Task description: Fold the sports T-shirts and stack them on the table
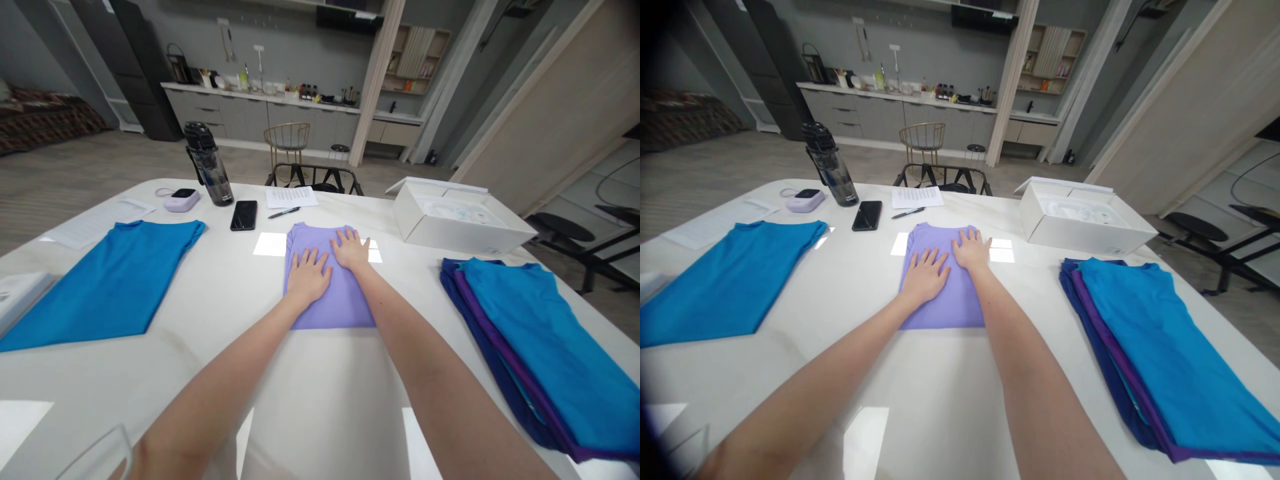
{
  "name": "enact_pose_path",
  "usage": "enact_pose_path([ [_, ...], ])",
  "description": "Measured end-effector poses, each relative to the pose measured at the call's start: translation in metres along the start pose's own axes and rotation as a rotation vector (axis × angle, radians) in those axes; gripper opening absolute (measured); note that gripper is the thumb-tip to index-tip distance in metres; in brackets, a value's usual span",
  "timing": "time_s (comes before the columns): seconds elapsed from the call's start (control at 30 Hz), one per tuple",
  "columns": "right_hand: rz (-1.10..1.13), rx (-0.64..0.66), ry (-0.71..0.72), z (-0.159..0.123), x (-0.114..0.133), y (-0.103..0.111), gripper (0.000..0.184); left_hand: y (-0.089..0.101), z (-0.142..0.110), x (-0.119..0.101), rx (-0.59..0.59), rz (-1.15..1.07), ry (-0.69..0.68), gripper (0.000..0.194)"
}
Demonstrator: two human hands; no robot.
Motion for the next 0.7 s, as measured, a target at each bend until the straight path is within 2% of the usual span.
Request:
enact_pose_path([
  [0.1, -0.036, -0.057, 0.043, -0.016, 0.009, 0.008, 0.058, -0.002, -0.001, 0.004, 0.008, -0.007, 0.011, 0.058],
  [0.17, -0.013, 0.002, 0.065, -0.034, 0.014, 0.006, 0.056, -0.002, 0.002, 0.005, 0.017, -0.01, 0.011, 0.057],
  [0.27, 0.023, 0.095, 0.06, -0.072, 0.019, 0.0, 0.057, -0.003, 0.004, 0.004, 0.025, 0.018, 0.003, 0.057],
  [0.4, -0.006, 0.081, 0.059, -0.13, 0.018, -0.003, 0.058, -0.002, 0.003, 0.003, 0.031, 0.081, 0.004, 0.055],
  [0.47, -0.014, 0.062, 0.056, -0.154, 0.013, -0.001, 0.059, 0.002, 0.002, 0.001, -0.011, 0.107, -0.008, 0.053],
  [0.6, -0.018, 0.018, 0.06, -0.182, -0.001, 0.005, 0.061, 0.016, -0.013, -0.014, -0.112, 0.12, -0.164, 0.047],
  [0.7, -0.016, 0.017, 0.059, -0.187, -0.007, 0.007, 0.062, 0.018, -0.04, -0.025, -0.062, 0.099, -0.252, 0.049],
])
Point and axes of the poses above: each hand's wrist, its own z-axis towards the middle knuckle, its own y-axis out of the back of the hand, x = y × z, the point moved 4 cm from there along z, towards the middle knuckle, and after that the axes turned 4 degrees about z, right-handed, at the moved point
